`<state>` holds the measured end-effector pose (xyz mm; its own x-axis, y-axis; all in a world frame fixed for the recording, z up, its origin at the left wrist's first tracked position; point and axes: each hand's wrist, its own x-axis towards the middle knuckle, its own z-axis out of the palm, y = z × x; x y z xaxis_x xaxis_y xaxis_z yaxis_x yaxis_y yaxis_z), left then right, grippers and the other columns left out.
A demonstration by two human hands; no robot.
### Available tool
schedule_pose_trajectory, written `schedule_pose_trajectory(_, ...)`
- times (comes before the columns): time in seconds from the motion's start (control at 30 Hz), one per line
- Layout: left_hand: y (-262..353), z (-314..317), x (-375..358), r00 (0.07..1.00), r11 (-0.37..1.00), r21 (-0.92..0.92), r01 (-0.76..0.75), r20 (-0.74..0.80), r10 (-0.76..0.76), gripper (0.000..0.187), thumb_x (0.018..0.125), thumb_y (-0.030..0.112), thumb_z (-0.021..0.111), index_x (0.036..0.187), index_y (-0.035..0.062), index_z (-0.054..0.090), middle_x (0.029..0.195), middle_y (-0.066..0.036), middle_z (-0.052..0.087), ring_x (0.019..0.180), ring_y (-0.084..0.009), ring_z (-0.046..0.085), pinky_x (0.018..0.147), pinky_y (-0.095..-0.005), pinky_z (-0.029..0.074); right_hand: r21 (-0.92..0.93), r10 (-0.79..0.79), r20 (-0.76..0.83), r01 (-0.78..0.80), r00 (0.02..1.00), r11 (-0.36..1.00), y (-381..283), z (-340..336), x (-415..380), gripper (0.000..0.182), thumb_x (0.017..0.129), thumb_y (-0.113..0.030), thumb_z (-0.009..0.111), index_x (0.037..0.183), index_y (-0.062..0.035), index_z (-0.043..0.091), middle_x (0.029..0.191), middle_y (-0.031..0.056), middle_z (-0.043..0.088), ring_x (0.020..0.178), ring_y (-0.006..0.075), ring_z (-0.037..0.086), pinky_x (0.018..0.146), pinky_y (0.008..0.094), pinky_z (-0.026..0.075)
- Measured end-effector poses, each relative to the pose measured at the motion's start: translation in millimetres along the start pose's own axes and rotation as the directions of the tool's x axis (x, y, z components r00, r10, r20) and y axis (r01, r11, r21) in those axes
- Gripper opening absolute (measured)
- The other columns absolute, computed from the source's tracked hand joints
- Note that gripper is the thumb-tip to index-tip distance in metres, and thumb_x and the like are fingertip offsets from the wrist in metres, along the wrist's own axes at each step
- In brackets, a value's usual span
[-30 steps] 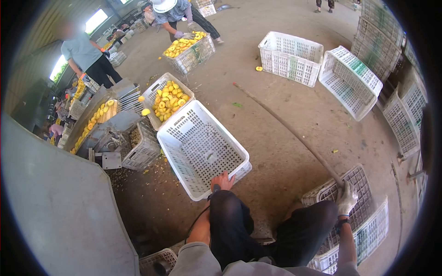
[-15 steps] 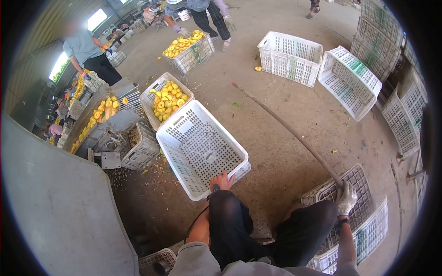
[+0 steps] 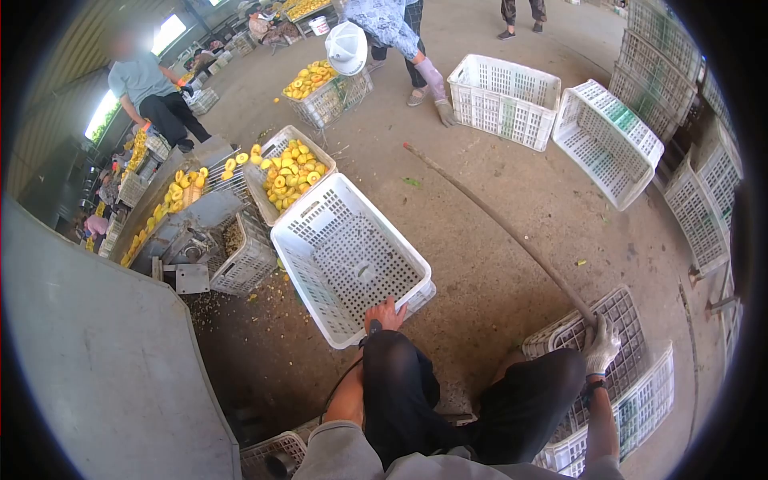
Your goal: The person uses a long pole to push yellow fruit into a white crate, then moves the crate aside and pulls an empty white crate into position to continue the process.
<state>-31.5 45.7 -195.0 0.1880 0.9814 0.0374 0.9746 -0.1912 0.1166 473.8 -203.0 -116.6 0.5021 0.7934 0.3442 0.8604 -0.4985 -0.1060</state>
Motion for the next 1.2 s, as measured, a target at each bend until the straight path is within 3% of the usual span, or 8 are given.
schedule_pose_trajectory(0.1, -1, 2, -1, 0.976, 0.993, 0.071, -0.099, -0.188, 0.11, 0.043, 0.089, 0.048, 0.07, 0.077, 0.0091, 0.058, 0.058, -0.014, 0.065, 0.05, -0.0326, 0.065, 0.051, -0.0454, 0.052, 0.001, 0.0, -0.001, 0.0, 1.0, 1.0, 1, 1, 0, 0.034, 0.089, -0.02, 0.065, 0.122, -0.0091, 0.064, 0.117, 0.0123, 0.066, 0.1, 0.037, 0.062, 0.083, 0.0492, 0.049)
schedule_pose_trajectory(0.2, -1, 3, -1, 0.978, 0.993, 0.071, -0.094, -0.182, 0.106, 0.042, 0.089, 0.048, 0.07, 0.076, 0.0091, 0.059, 0.058, -0.014, 0.065, 0.05, -0.0324, 0.065, 0.05, -0.0454, 0.052, 0.0, -0.008, -0.008, 0.008, 1.0, 1.0, 1, 1, 0, 0.034, 0.089, -0.02, 0.066, 0.122, -0.0092, 0.064, 0.117, 0.0124, 0.066, 0.1, 0.0368, 0.063, 0.082, 0.049, 0.048)
schedule_pose_trajectory(0.3, -1, 2, 0, 1.0, 1.0, -0.006, -0.006, -0.011, 0.006, 0.049, 0.09, 0.055, 0.064, 0.086, 0.0063, 0.062, 0.073, -0.02, 0.07, 0.065, -0.0403, 0.069, 0.062, -0.053, 0.054, 0.003, -0.013, -0.018, 0.013, 1.0, 1.0, 1, 1, 0, 0.034, 0.089, -0.02, 0.066, 0.121, -0.0092, 0.064, 0.117, 0.0124, 0.066, 0.1, 0.0367, 0.063, 0.083, 0.0488, 0.048)
schedule_pose_trajectory(0.63, -1, 4, 1, 0.994, 0.999, 0.015, -0.033, -0.099, 0.034, 0.047, 0.089, 0.054, 0.066, 0.083, 0.0069, 0.062, 0.07, -0.017, 0.069, 0.06, -0.0373, 0.068, 0.058, -0.0504, 0.053, 0.001, -0.019, 0.012, 0.019, 1.0, 1.0, -2, -6, 4, 0.028, 0.087, -0.022, 0.067, 0.113, -0.0105, 0.066, 0.11, 0.0113, 0.067, 0.098, 0.0363, 0.064, 0.081, 0.049, 0.052)
schedule_pose_trajectory(0.87, -1, -2, -2, 0.996, 0.999, 0.031, -0.042, -0.076, 0.044, 0.043, 0.091, 0.05, 0.066, 0.085, 0.0071, 0.062, 0.07, -0.014, 0.07, 0.059, -0.0344, 0.069, 0.059, -0.0488, 0.054, -0.052, 0.066, 0.346, -0.051, 0.936, 0.997, -5, -21, 19, 0.024, 0.09, -0.025, 0.067, 0.108, -0.0084, 0.068, 0.094, 0.0143, 0.071, 0.085, 0.0387, 0.069, 0.077, 0.0487, 0.055)
schedule_pose_trajectory(0.97, -2, -2, -3, 0.998, 1.0, 0.006, -0.03, -0.045, 0.031, 0.044, 0.092, 0.05, 0.065, 0.087, 0.0069, 0.063, 0.072, -0.015, 0.07, 0.062, -0.035, 0.07, 0.06, -0.0489, 0.055, 0.379, -0.045, 0.425, -0.133, 0.904, 0.916, -14, -57, 23, 0.026, 0.089, -0.023, 0.067, 0.107, -0.0043, 0.071, 0.08, 0.0132, 0.072, 0.072, 0.0294, 0.071, 0.067, 0.0408, 0.056)
schedule_pose_trajectory(1.1, 1, -9, -2, 1.0, 1.0, -0.019, -0.014, 0.009, 0.014, 0.044, 0.093, 0.051, 0.063, 0.089, 0.0066, 0.063, 0.073, -0.016, 0.071, 0.066, -0.0356, 0.071, 0.062, -0.0491, 0.055, 0.535, 0.063, 0.632, -0.494, 0.772, 0.685, -72, -166, 44, 0.028, 0.09, -0.019, 0.063, 0.104, 0.0044, 0.072, 0.07, 0.0051, 0.067, 0.057, 0.0105, 0.061, 0.05, 0.0267, 0.048)
schedule_pose_trajectory(1.2, -1, -8, -1, 0.999, 1.0, -0.024, -0.019, 0.044, 0.02, 0.045, 0.094, 0.051, 0.062, 0.09, 0.0062, 0.063, 0.073, -0.016, 0.07, 0.067, -0.0355, 0.071, 0.062, -0.0486, 0.056, 0.551, 0.051, 0.66, -0.529, 0.75, 0.645, -64, -209, 39, 0.03, 0.091, -0.019, 0.063, 0.106, 0.0054, 0.071, 0.071, 0.006, 0.068, 0.056, 0.0113, 0.061, 0.05, 0.0258, 0.047)
